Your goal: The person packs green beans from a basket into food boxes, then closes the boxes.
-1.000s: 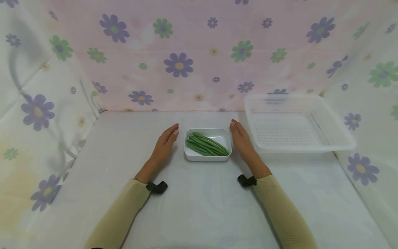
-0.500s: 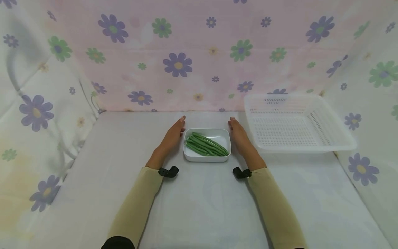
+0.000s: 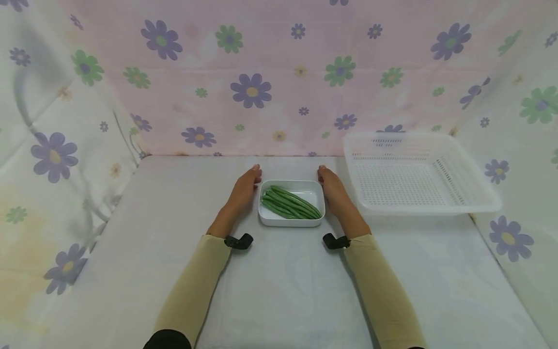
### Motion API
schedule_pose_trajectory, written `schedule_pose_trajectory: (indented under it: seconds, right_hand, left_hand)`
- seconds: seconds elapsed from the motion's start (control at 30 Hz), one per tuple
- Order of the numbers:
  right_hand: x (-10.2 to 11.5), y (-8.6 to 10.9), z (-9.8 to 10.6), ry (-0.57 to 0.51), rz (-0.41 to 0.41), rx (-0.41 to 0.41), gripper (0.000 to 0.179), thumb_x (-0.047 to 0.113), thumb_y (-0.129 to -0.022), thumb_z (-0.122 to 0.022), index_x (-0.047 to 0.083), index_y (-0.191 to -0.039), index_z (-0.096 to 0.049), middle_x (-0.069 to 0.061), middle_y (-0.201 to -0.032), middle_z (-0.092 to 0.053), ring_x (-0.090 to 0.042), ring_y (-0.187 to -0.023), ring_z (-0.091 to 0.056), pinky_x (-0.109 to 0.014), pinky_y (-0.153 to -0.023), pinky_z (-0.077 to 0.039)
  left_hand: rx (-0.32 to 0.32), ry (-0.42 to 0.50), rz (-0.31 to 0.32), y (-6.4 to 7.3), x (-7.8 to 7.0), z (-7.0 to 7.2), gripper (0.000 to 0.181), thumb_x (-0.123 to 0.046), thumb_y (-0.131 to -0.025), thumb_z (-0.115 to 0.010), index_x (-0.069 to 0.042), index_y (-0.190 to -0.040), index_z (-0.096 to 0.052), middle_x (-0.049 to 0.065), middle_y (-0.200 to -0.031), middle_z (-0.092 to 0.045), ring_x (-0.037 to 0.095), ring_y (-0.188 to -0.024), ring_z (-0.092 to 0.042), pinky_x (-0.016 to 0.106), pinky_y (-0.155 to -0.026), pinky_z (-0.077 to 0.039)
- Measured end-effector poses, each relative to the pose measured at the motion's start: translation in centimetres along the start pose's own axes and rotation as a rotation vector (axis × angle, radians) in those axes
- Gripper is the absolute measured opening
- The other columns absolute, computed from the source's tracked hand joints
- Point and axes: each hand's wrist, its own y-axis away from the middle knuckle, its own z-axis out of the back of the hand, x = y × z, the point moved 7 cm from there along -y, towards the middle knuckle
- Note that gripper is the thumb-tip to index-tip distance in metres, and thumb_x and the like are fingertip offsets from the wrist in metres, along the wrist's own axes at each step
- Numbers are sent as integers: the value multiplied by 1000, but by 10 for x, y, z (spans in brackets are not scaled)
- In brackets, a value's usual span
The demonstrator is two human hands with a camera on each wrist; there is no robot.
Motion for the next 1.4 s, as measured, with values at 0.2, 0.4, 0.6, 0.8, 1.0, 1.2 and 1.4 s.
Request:
schedule_pose_trajectory:
  seconds: [0.2,0.4,0.6,0.8,1.0,1.2,1.4]
  right_hand:
    - [3,1,0,-33,-5,12,64,44,-115,-36,5,-164,-31,-15,-161,-35,-29,-152,-30,-44,-130,-21]
    - [11,8,0,-90,27,27,64,41,-116,-36,6,-168,-24,-13,-169,-31,-27,-157,-29,-41,-130,-23]
    - [23,14,0,-175,128,32,60,34,-117,-36,2,-167,-23,-14,-170,-30,-27,-157,-29,-37,-127,-31]
    - [31,16,0,-249,242,31,61,32,-117,-36,1,-167,-20,-18,-172,-25,-33,-159,-22,-42,-130,-24]
    - [35,20,-2,-257,254,28,61,33,-116,-41,5,-167,-22,-14,-172,-23,-29,-159,-22,-40,-129,-25]
    - [42,25,-3,-239,327,49,57,28,-117,-39,6,-167,-22,-11,-172,-19,-24,-161,-19,-41,-130,-24]
    - [51,33,-2,-266,453,10,49,19,-117,-40,5,-164,-35,-16,-162,-31,-29,-155,-32,-46,-127,-31]
  left_hand:
    - [-11,-2,9,6,0,-1,73,-59,-112,-33,-7,-163,-41,17,-157,-51,30,-142,-50,46,-120,-41]
    - [-36,7,-19,7,-2,-1,73,-60,-112,-35,-8,-164,-39,18,-155,-52,32,-140,-53,47,-120,-40]
    - [-85,72,-123,10,-10,2,67,-52,-113,-40,-5,-161,-44,13,-160,-50,32,-139,-56,44,-116,-47]
    - [-104,116,-221,13,-24,2,63,-43,-115,-42,-1,-162,-39,14,-163,-46,38,-143,-53,40,-114,-49]
    - [-149,130,-257,17,-30,4,55,-35,-115,-47,-7,-162,-42,12,-159,-48,36,-138,-54,35,-113,-49]
    - [-249,83,-326,22,-40,11,47,-25,-112,-55,-10,-157,-52,8,-149,-56,25,-127,-58,35,-104,-53]
    - [-400,107,-404,34,-56,20,36,-17,-109,-62,-14,-144,-67,7,-135,-66,25,-119,-63,27,-91,-54]
